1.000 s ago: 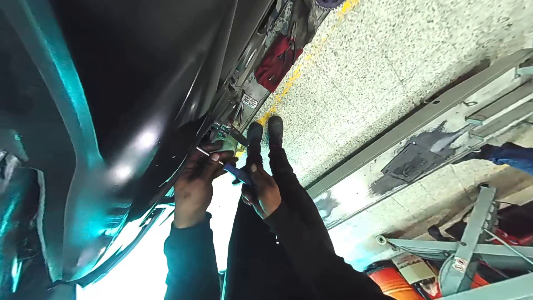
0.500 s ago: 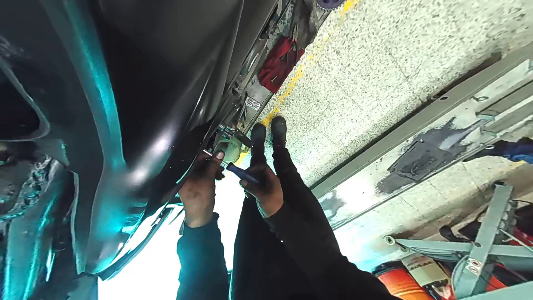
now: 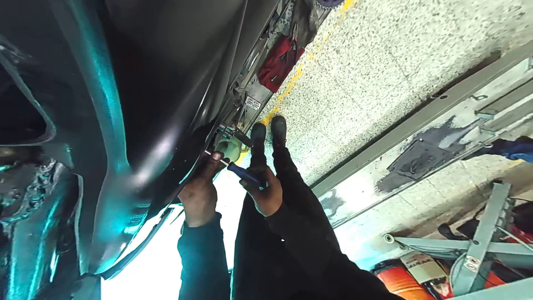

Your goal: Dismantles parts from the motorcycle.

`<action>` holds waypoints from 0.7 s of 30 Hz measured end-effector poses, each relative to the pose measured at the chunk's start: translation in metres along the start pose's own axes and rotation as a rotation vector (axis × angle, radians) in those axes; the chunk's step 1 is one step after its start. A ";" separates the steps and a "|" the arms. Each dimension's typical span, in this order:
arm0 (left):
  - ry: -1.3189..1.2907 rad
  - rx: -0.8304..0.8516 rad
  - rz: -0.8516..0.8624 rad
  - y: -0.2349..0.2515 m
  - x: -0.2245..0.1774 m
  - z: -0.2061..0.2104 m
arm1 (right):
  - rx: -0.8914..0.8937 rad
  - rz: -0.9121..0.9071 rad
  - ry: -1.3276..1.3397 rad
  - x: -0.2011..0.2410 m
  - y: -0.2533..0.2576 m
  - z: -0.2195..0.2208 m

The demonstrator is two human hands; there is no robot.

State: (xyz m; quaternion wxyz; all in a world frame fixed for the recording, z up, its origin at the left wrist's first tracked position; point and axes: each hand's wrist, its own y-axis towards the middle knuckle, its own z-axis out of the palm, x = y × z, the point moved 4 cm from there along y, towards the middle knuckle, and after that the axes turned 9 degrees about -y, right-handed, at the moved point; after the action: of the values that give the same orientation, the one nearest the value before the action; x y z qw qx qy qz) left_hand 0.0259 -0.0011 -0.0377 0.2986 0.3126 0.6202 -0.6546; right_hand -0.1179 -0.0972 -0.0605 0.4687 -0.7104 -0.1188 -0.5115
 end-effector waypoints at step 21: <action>-0.079 0.142 -0.060 0.002 0.005 0.009 | 0.345 0.444 0.340 -0.001 0.018 0.008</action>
State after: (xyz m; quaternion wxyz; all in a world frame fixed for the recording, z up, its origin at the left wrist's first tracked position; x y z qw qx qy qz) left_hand 0.0241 -0.0099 -0.0421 0.2803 0.2883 0.5691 -0.7173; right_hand -0.1016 -0.1003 -0.0718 0.6953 -0.5335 0.0343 -0.4803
